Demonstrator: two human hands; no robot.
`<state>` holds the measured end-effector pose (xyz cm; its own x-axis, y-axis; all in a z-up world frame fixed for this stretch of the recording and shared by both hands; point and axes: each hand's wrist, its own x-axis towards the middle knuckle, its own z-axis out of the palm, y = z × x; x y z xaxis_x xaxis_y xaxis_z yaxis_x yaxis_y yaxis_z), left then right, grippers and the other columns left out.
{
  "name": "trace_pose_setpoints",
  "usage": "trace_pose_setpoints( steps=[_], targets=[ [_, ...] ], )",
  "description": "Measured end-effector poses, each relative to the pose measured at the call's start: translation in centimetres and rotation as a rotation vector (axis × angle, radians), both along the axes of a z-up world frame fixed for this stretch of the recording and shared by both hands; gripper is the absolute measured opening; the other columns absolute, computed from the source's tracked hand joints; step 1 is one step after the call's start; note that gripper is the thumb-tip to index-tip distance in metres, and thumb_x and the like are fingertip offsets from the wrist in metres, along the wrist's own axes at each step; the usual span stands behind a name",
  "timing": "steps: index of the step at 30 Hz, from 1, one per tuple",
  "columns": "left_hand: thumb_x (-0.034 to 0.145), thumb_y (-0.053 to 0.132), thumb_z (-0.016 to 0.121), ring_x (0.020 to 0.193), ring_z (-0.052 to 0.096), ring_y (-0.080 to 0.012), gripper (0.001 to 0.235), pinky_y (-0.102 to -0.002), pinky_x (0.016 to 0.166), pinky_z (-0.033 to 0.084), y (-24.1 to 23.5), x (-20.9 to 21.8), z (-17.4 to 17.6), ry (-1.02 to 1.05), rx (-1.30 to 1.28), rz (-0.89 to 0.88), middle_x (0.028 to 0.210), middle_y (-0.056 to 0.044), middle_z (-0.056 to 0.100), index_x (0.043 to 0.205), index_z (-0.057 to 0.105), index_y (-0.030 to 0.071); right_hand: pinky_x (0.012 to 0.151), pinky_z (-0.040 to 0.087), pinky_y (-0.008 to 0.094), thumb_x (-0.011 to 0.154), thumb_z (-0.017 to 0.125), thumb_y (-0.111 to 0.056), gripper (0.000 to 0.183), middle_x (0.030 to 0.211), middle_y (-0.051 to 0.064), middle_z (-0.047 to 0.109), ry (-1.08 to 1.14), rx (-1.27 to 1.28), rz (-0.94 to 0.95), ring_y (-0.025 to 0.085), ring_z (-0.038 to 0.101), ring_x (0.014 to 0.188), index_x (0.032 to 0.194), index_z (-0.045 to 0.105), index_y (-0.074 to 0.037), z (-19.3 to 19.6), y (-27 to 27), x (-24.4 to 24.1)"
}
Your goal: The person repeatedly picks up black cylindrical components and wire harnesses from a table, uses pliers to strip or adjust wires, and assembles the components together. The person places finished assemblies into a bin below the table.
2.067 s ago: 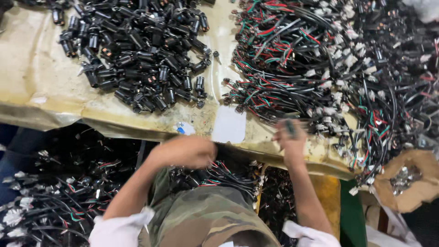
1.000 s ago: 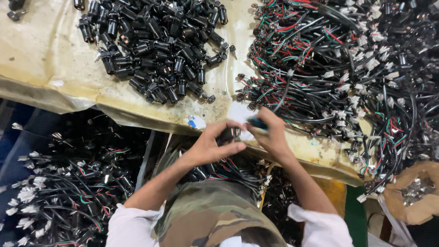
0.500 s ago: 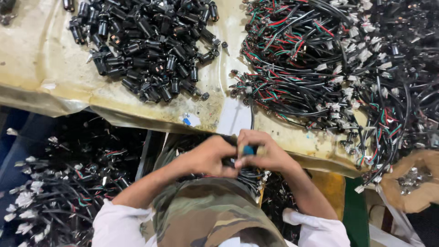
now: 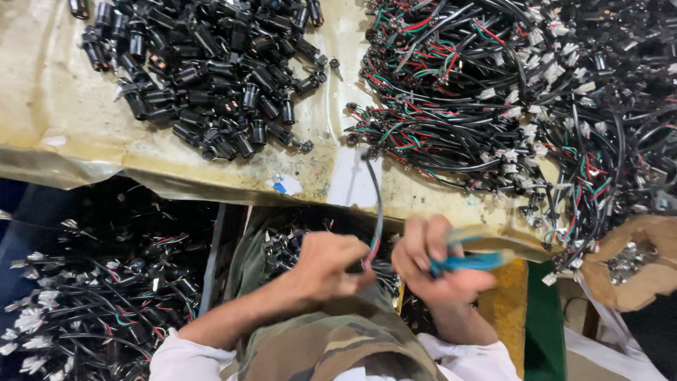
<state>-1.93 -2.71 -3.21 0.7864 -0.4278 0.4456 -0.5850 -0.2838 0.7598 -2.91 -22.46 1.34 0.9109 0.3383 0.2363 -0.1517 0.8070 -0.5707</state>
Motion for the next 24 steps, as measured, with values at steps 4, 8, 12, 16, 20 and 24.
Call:
trace_pose_setpoints(
  steps=[4, 8, 12, 16, 20, 24],
  targets=[
    [0.067, 0.027, 0.085, 0.056, 0.062, -0.0303, 0.029, -0.042, 0.049, 0.047, -0.7, -2.4, -0.7, -0.024, -0.009, -0.155, 0.066, -0.007, 0.06, 0.075, 0.064, 0.01, 0.047, 0.029, 0.024, 0.091, 0.072, -0.064, 0.061, 0.066, -0.005, 0.042, 0.089, 0.085, 0.177, 0.007, 0.033, 0.051, 0.079, 0.042, -0.013, -0.1, 0.5, -0.8],
    [0.071, 0.025, 0.086, 0.055, 0.063, -0.0281, 0.026, -0.039, 0.05, 0.049, -1.3, -2.2, -0.9, 0.127, -0.078, -0.135, 0.064, -0.006, 0.059, 0.073, 0.064, 0.011, 0.041, 0.028, 0.025, 0.098, 0.067, -0.055, 0.053, 0.062, -0.005, 0.04, 0.092, -0.031, 0.046, 0.007, 0.03, 0.047, 0.077, 0.044, -0.012, -2.8, 1.3, -1.5],
    [0.071, 0.024, 0.084, 0.062, 0.065, -0.0307, 0.024, -0.039, 0.053, 0.049, -0.9, 0.4, 1.2, 0.158, -0.074, -0.189, 0.072, -0.009, 0.063, 0.079, 0.067, 0.008, 0.046, 0.032, 0.028, 0.099, 0.067, -0.052, 0.051, 0.064, -0.001, 0.041, -0.052, -0.204, -0.023, 0.013, 0.033, 0.05, 0.079, 0.047, -0.01, -3.3, -0.4, -0.1],
    [0.082, 0.02, 0.076, 0.065, 0.067, -0.0265, 0.018, -0.038, 0.059, 0.051, 4.5, 3.5, 3.3, 0.367, -0.22, -0.569, 0.074, -0.01, 0.066, 0.091, 0.073, 0.005, 0.051, 0.034, 0.025, 0.106, 0.062, -0.046, 0.043, 0.057, -0.006, 0.04, -0.055, -0.46, -0.276, 0.008, 0.036, 0.052, 0.087, 0.051, -0.009, 0.4, -3.5, 8.1],
    [0.072, 0.022, 0.077, 0.084, 0.067, -0.0326, 0.035, -0.044, 0.069, 0.052, 6.3, 3.3, 0.0, 0.157, 0.28, -0.548, 0.092, -0.015, 0.071, 0.103, 0.074, 0.005, 0.08, 0.053, 0.051, 0.093, 0.081, -0.028, 0.026, 0.082, 0.015, 0.071, -0.551, -1.787, -0.851, 0.032, 0.067, 0.072, 0.094, 0.067, -0.005, -1.9, -5.5, 19.7],
    [0.073, 0.025, 0.078, 0.103, 0.059, -0.0395, 0.045, -0.049, 0.084, 0.05, 5.3, 3.9, -4.1, 0.158, 0.822, -0.826, 0.113, -0.019, 0.065, 0.111, 0.068, 0.003, 0.071, 0.053, 0.051, 0.076, 0.081, -0.02, 0.026, 0.085, 0.016, 0.074, -0.354, -2.331, -0.704, 0.04, 0.069, 0.081, 0.101, 0.074, -0.016, -8.1, -7.6, 23.7]
  ],
)
